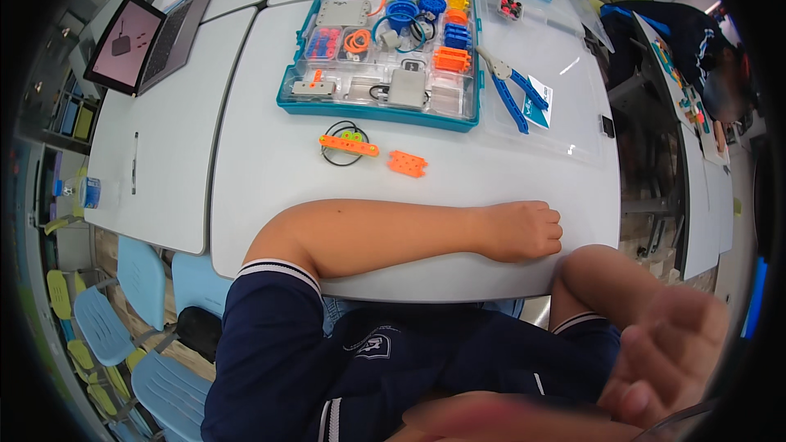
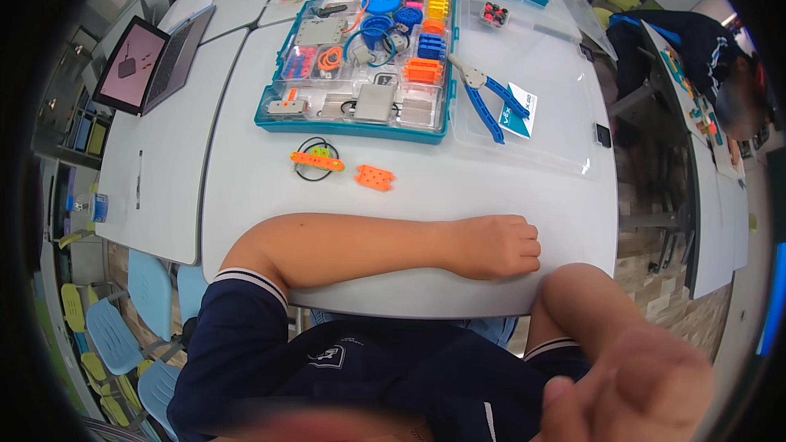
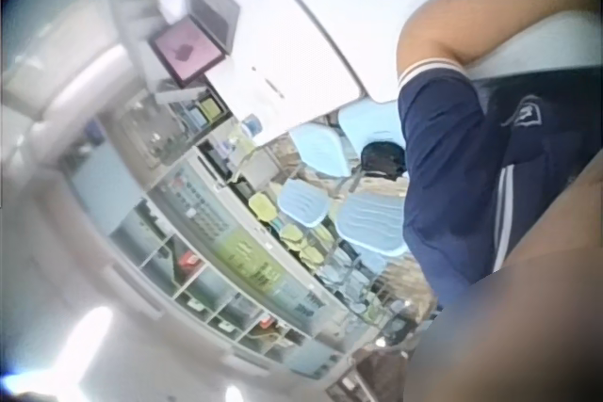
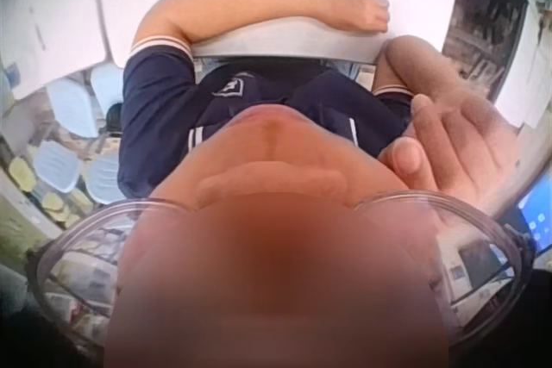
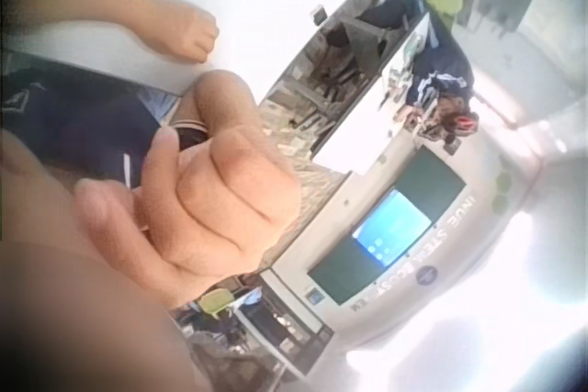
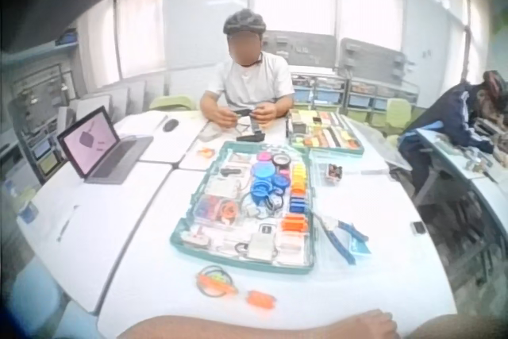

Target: The person assembles small plastic components from an educational kit on a white table. They connect red and orange pieces by hand, then use blue pliers to secure a green and orange assembly with a black cable. The person repeatedly adjusts and reattaches the components throughout the clip.

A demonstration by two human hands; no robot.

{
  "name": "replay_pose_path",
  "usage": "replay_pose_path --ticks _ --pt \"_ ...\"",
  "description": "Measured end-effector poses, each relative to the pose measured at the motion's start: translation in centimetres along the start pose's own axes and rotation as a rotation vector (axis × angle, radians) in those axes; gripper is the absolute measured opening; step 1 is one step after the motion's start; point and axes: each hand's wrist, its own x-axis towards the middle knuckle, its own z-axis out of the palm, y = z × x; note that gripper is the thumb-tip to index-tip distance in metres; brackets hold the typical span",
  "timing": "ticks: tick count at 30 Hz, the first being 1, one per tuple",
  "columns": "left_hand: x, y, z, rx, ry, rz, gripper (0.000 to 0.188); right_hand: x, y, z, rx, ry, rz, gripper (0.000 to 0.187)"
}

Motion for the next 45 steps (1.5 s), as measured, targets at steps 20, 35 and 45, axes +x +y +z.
replay_pose_path --ticks 20,35,45 --pt "0.1 0.1 -0.2 0.047 -0.065 0.007 0.013 0.4 9.4 7.0 -0.05 -0.007 0.521 0.011" --pt "-13.2 2.7 -19.4 0.41 0.117 -0.591 0.024 -13.4 16.0 19.5 -0.129 0.12 0.763 0.045" --pt "-15.2 2.9 -20.6 0.399 -0.001 -0.882 0.024 -12.0 14.2 20.1 0.056 0.054 1.005 0.057"
